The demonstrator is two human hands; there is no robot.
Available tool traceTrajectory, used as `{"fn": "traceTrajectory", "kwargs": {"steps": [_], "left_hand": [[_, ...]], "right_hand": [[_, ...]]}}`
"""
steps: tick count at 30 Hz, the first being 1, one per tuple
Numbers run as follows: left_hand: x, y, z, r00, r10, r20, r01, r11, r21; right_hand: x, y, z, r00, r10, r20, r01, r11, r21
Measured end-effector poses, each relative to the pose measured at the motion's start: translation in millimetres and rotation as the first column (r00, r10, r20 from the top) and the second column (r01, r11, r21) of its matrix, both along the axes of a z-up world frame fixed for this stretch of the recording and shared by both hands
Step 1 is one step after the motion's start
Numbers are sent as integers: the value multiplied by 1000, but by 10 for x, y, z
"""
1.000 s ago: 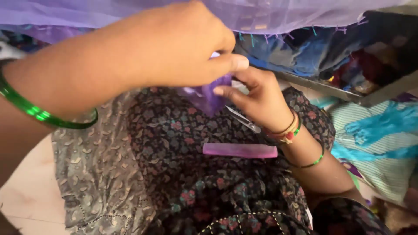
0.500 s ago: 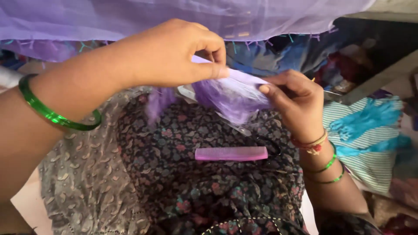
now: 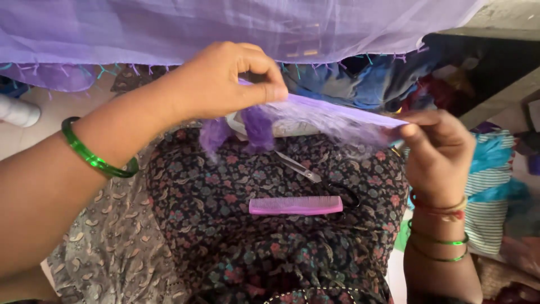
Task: Cutting and organizing long strips of blue and purple synthetic material using a comb and scissors.
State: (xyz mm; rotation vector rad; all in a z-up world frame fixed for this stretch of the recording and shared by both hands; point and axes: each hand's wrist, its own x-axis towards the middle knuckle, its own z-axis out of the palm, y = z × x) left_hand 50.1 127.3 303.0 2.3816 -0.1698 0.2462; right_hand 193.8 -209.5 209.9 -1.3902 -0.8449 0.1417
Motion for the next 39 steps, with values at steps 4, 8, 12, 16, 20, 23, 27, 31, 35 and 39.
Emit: {"fn": "traceTrajectory", "kwargs": {"steps": [4, 8, 12, 16, 20, 23, 27, 31, 35, 39], "left_hand": [[-41, -46, 5, 996, -81, 38, 84, 992, -96], [37, -155, -51, 993, -95, 73, 104, 986, -133], [167, -419, -117, 990, -142, 6, 141, 979, -147], [220, -568, -74, 993, -94, -73, 86, 991, -100], [98, -436, -84, 997, -6, -79, 4, 1000, -22], [40, -376, -190, 999, 29, -18, -30, 998, -53], [102, -299, -418, 997, -80, -1, 79, 988, -137], [18, -305, -499, 966, -251, -59, 206, 890, -408], [-101, -149, -706, 965, -257, -44, 169, 745, -645], [-178, -72, -859, 986, -33, -163, -109, 615, -781]], "right_hand": [[215, -237, -161, 997, -77, 27, 81, 984, -160], [6, 97, 226, 978, -102, 179, 162, 919, -359], [-243, 431, 382, 996, 65, -52, -78, 951, -299], [-277, 656, 130, 918, 277, -283, -330, 931, -159], [-118, 626, -44, 997, 64, 34, -45, 915, -400], [-152, 609, 68, 972, 82, 221, 7, 927, -374], [-92, 509, 90, 938, 247, -242, -276, 957, -92], [170, 133, -152, 952, 266, -150, -303, 883, -357], [385, -356, -488, 933, 308, -187, -357, 867, -349], [530, -825, -734, 902, 95, -420, -295, 848, -441]]}}
